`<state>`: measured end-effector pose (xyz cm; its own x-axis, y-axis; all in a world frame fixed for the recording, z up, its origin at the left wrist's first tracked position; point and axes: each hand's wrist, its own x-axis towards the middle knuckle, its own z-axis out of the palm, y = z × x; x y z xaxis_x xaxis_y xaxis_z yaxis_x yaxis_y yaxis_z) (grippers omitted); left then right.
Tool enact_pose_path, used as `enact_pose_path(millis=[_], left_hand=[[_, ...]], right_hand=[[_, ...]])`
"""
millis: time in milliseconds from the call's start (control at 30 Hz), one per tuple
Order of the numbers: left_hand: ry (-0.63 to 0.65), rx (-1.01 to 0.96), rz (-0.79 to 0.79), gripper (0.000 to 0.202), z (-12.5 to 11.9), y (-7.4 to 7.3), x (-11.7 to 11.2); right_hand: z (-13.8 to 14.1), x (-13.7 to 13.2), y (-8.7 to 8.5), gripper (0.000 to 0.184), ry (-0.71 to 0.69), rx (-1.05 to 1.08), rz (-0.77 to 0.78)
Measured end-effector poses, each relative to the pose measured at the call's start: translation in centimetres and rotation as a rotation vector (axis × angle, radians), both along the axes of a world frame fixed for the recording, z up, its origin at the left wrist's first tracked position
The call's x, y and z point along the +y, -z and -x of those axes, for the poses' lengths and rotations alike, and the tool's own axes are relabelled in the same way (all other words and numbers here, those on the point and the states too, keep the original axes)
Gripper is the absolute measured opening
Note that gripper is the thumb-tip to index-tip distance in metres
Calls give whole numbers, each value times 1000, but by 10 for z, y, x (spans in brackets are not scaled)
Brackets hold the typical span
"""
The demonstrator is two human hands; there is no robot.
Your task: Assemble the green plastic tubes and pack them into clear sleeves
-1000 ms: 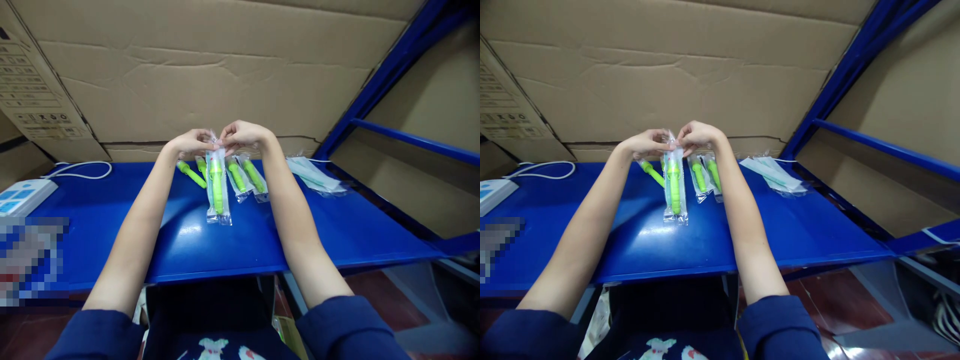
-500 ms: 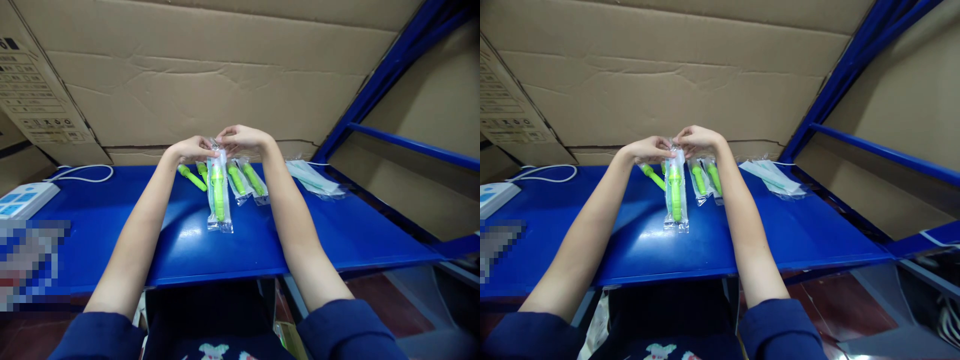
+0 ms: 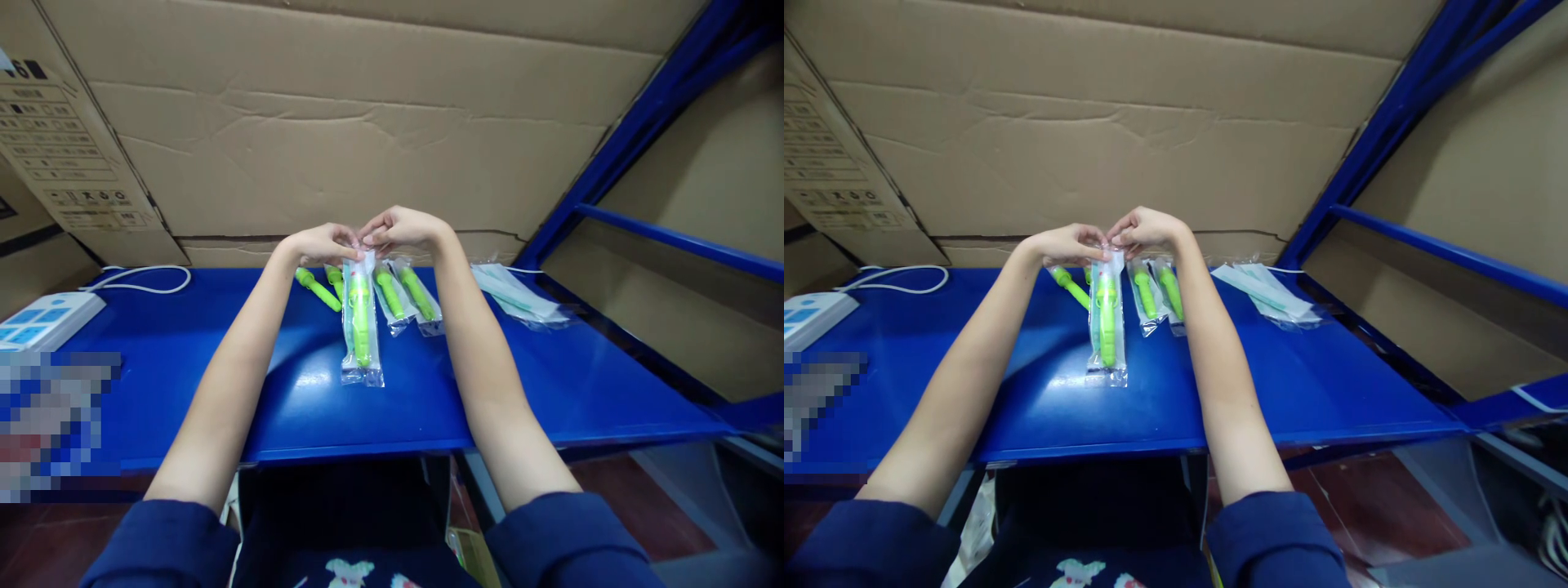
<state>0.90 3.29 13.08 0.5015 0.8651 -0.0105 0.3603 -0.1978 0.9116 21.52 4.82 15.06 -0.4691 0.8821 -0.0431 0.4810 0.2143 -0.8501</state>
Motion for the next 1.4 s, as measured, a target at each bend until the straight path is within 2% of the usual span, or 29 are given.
enact_pose_path(millis=[133, 300, 400, 533, 733, 867, 1067, 1267, 1400], left_hand=[[17, -23, 4, 23, 2, -1, 0], [-11, -25, -23, 32, 6, 2, 7], [9, -32, -17, 35, 8, 3, 9], [27, -44, -40, 38, 9, 4, 12], [18, -61, -31, 41, 10, 6, 14], [19, -63, -7, 36, 8, 4, 11], [22, -104, 109, 13, 7, 1, 8], [51, 10, 156, 19, 16, -4, 7], [68, -43, 152, 12, 23, -4, 11]], right_hand=[[-1, 0, 0, 21, -11, 17, 48], [0, -1, 1, 33, -23, -19, 91], [0, 1, 3, 30, -42, -57, 111], [-2, 2, 2, 23, -26, -28, 58], [-4, 1, 1, 23, -37, -45, 58], [-6, 4, 2, 27, -50, -67, 43], [-8, 3, 1, 33, -67, -76, 9], [-10, 0, -2, 40, -121, -99, 20], [-9, 1, -3, 42, -135, -80, 26]])
